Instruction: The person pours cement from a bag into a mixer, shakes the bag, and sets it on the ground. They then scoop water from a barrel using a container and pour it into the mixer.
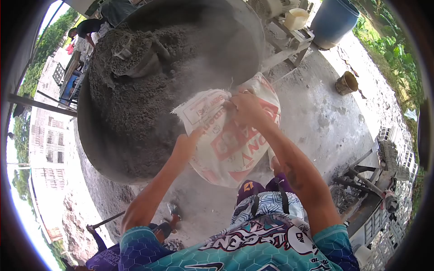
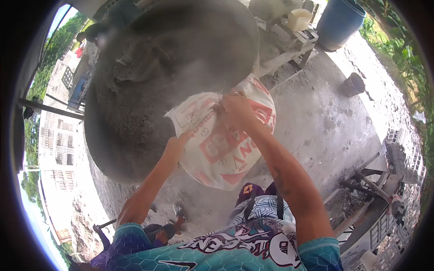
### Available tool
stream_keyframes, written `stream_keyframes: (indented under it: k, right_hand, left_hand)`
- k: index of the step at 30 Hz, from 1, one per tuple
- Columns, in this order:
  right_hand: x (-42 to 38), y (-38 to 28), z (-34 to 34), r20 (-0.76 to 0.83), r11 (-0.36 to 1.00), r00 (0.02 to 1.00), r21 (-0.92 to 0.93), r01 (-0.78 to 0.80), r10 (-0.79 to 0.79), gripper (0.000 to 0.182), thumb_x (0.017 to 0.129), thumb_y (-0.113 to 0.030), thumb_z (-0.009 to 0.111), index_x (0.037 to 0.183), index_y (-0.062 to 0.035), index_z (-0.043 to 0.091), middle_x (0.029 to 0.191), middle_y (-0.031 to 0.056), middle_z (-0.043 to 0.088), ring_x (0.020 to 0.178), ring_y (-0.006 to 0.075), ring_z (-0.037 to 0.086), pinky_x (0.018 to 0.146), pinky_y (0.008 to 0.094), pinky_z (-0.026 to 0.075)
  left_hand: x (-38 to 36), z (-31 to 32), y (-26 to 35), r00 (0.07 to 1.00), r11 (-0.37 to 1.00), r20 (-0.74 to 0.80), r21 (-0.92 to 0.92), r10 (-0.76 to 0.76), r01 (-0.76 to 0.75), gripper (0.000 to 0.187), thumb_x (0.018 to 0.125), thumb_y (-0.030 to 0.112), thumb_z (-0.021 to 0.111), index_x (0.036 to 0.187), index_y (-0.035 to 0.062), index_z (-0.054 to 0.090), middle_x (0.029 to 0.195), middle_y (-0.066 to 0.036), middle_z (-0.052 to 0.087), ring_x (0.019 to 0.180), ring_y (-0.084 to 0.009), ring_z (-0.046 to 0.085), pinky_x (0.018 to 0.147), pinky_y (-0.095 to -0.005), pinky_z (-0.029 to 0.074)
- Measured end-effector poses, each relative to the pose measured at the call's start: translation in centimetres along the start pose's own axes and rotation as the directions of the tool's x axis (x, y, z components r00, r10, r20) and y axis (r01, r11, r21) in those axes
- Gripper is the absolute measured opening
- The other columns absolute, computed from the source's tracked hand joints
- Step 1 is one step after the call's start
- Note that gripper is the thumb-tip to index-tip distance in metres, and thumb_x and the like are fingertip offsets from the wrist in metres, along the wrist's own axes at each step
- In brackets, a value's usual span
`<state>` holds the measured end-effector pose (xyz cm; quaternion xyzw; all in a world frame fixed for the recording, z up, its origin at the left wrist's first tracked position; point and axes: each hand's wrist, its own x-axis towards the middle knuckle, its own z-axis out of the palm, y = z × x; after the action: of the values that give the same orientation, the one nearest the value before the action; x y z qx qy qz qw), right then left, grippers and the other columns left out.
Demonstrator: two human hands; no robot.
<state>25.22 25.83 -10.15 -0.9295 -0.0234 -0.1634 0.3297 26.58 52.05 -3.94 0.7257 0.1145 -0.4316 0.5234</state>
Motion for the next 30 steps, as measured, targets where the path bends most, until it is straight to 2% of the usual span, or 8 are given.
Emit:
stream_keyframes:
  k: [5, 7, 11, 17, 19, 23, 25, 30]
  right_hand:
    - [0.3, 0.9, 0.4, -0.028, 0.998, 0.998, -0.026, 0.06, -0.06, 0.015, 0.084, -0.014, 0.069, 0.075, -0.0021, 0.068, 0.082, 0.0108, 0.065, 0.096, 0.0337, 0.058, 0.096, 0.0442, 0.042]
    - [0.0, 0.6, 0.5, -0.092, 0.994, 0.99, -0.006, 0.109, -0.109, 0.016, 0.084, -0.014, 0.069, 0.073, -0.0027, 0.067, 0.081, 0.0094, 0.063, 0.095, 0.0323, 0.058, 0.095, 0.0443, 0.042]
    - [-0.3, 0.2, 0.3, -0.096, 0.994, 0.99, -0.004, 0.105, -0.105, 0.022, 0.087, -0.02, 0.069, 0.073, -0.0024, 0.07, 0.08, 0.0135, 0.066, 0.093, 0.0344, 0.062, 0.093, 0.0458, 0.046]
    - [0.0, 0.9, 0.5, -0.08, 0.998, 0.997, 0.055, 0.024, -0.02, 0.021, 0.086, -0.02, 0.07, 0.073, -0.0033, 0.07, 0.078, 0.0117, 0.065, 0.096, 0.0329, 0.061, 0.093, 0.0448, 0.047]
    - [-0.2, 0.9, 0.0, -0.033, 0.997, 0.996, 0.008, 0.083, -0.083, 0.021, 0.086, -0.02, 0.071, 0.073, -0.0034, 0.07, 0.078, 0.0119, 0.065, 0.096, 0.0326, 0.061, 0.093, 0.0439, 0.047]
    - [-0.1, 1.3, -0.3, -0.09, 0.993, 0.989, 0.017, 0.116, -0.114, 0.024, 0.087, -0.022, 0.07, 0.072, -0.0034, 0.07, 0.079, 0.0122, 0.066, 0.095, 0.032, 0.061, 0.092, 0.043, 0.046]
    - [-0.5, 1.3, 0.1, -0.065, 0.984, 0.991, 0.131, 0.124, -0.116, 0.03, 0.092, -0.026, 0.068, 0.073, -0.0023, 0.069, 0.078, 0.0106, 0.064, 0.091, 0.0331, 0.059, 0.097, 0.0442, 0.041]
    - [-0.1, 1.4, 0.1, -0.042, 0.991, 0.994, 0.087, 0.1, -0.096, 0.033, 0.094, -0.029, 0.067, 0.077, -0.0018, 0.071, 0.081, 0.0112, 0.066, 0.093, 0.0333, 0.06, 0.098, 0.0448, 0.04]
  left_hand:
    - [1.9, -1.6, -1.2, 0.99, 0.952, 0.104, -0.298, 0.097, -0.062, 0.065, 0.104, 0.046, 0.052, 0.146, -0.0037, 0.049, 0.136, -0.015, 0.063, 0.121, -0.0282, 0.065, 0.098, -0.0383, 0.055]
    - [1.8, -2.9, -1.8, 0.917, 0.803, 0.398, -0.548, 0.006, 0.232, 0.069, 0.106, 0.051, 0.046, 0.152, -0.0011, 0.045, 0.15, -0.016, 0.055, 0.134, -0.0291, 0.057, 0.107, -0.0414, 0.051]
    - [5.7, -4.3, -3.7, 0.868, 0.788, 0.495, -0.548, 0.036, 0.28, 0.075, 0.105, 0.058, 0.049, 0.156, 0.0034, 0.041, 0.159, -0.016, 0.046, 0.142, -0.0291, 0.049, 0.115, -0.0437, 0.045]
    - [7.6, -0.4, -2.1, 0.964, 0.868, 0.217, -0.438, -0.151, 0.235, 0.066, 0.104, 0.055, 0.056, 0.151, 0.0084, 0.048, 0.147, -0.014, 0.057, 0.133, -0.0292, 0.058, 0.112, -0.0454, 0.048]
    - [6.9, -1.0, -3.0, 0.969, 0.835, 0.229, -0.547, 0.088, 0.053, 0.058, 0.106, 0.05, 0.054, 0.147, 0.0091, 0.052, 0.142, -0.013, 0.061, 0.128, -0.0292, 0.061, 0.11, -0.0456, 0.05]
    - [0.5, 1.6, 1.6, 0.999, 0.821, -0.043, -0.57, 0.003, -0.027, 0.054, 0.108, 0.044, 0.051, 0.143, 0.003, 0.053, 0.139, -0.015, 0.062, 0.124, -0.0293, 0.064, 0.106, -0.0431, 0.053]
    - [-2.2, 1.4, 1.4, 0.936, 0.738, -0.122, -0.585, 0.331, -0.337, 0.055, 0.109, 0.042, 0.051, 0.14, -0.0038, 0.053, 0.135, -0.016, 0.063, 0.12, -0.0278, 0.065, 0.102, -0.0406, 0.054]
    - [-0.2, -0.1, -0.1, 0.917, 0.802, -0.262, -0.451, 0.3, -0.391, 0.064, 0.109, 0.047, 0.049, 0.14, -0.0079, 0.053, 0.135, -0.017, 0.063, 0.116, -0.0263, 0.066, 0.099, -0.0392, 0.053]
